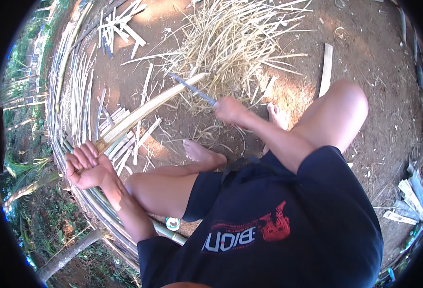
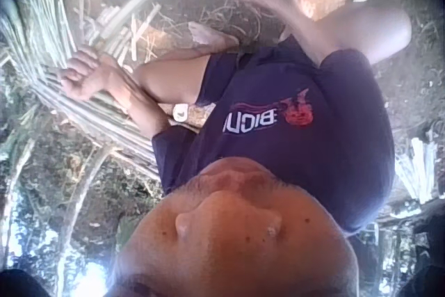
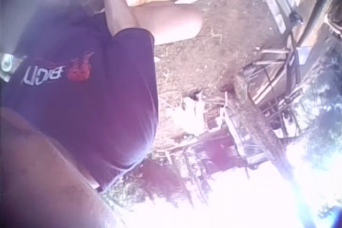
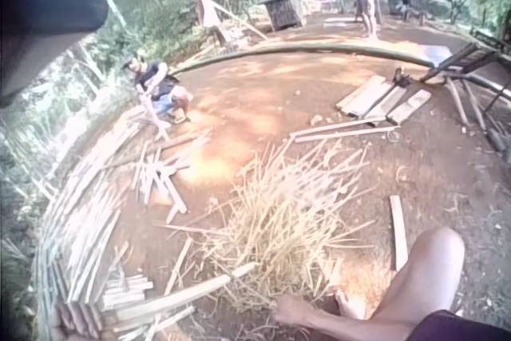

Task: The person sits on the ground and uses a machete to split long bamboo poles into thin strips. They hold the bamboo with one hand and strike it with the machete in the other, creating a pile of processed strips.

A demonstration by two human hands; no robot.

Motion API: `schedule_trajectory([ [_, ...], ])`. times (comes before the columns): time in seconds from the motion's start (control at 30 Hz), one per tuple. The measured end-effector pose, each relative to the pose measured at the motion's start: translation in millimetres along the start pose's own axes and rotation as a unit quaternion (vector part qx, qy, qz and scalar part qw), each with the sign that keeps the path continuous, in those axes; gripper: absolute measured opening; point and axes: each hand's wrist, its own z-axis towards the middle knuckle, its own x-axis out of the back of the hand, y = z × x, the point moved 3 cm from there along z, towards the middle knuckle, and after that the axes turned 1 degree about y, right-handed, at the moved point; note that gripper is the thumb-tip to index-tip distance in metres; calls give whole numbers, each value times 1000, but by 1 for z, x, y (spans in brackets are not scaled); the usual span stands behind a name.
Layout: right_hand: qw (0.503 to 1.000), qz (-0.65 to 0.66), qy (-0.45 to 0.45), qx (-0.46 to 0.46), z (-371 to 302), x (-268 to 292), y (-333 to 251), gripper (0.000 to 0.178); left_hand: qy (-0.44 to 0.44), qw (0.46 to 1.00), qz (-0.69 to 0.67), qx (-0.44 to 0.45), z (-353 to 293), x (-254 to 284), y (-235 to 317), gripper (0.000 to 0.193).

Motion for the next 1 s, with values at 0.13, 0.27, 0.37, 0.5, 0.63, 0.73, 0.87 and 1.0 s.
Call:
schedule_trajectory([
  [0.13, 984, 39, -29, 172, -36, -13, -55, 20, 43, 999, 16, 9, 9, 14, -2, 34],
  [0.27, 997, 43, -1, -60, 35, -22, 25, 23, 63, 997, 20, 35, 27, 23, -8, 34],
  [0.37, 996, 27, -16, -87, 54, -23, 22, 19, 93, 994, 58, 27, 45, 43, -7, 35],
  [0.5, 997, -19, -15, 75, 27, -21, -31, 19, 112, 993, 28, 24, 48, 46, -15, 34],
  [0.63, 997, -40, 44, -51, 71, -31, 65, 20, 133, 990, 42, 21, 57, 34, -21, 34],
  [0.73, 997, -19, 20, -78, 74, -18, 38, 24, 156, 987, 43, 3, 58, 43, -25, 36],
  [0.87, 995, -7, 34, 94, 30, -30, -31, 24, 149, 988, 49, 10, 62, 36, -24, 36],
  [1.0, 997, -42, 45, -41, 85, -34, 89, 20, 152, 987, 47, 23, 66, 44, -22, 32],
])
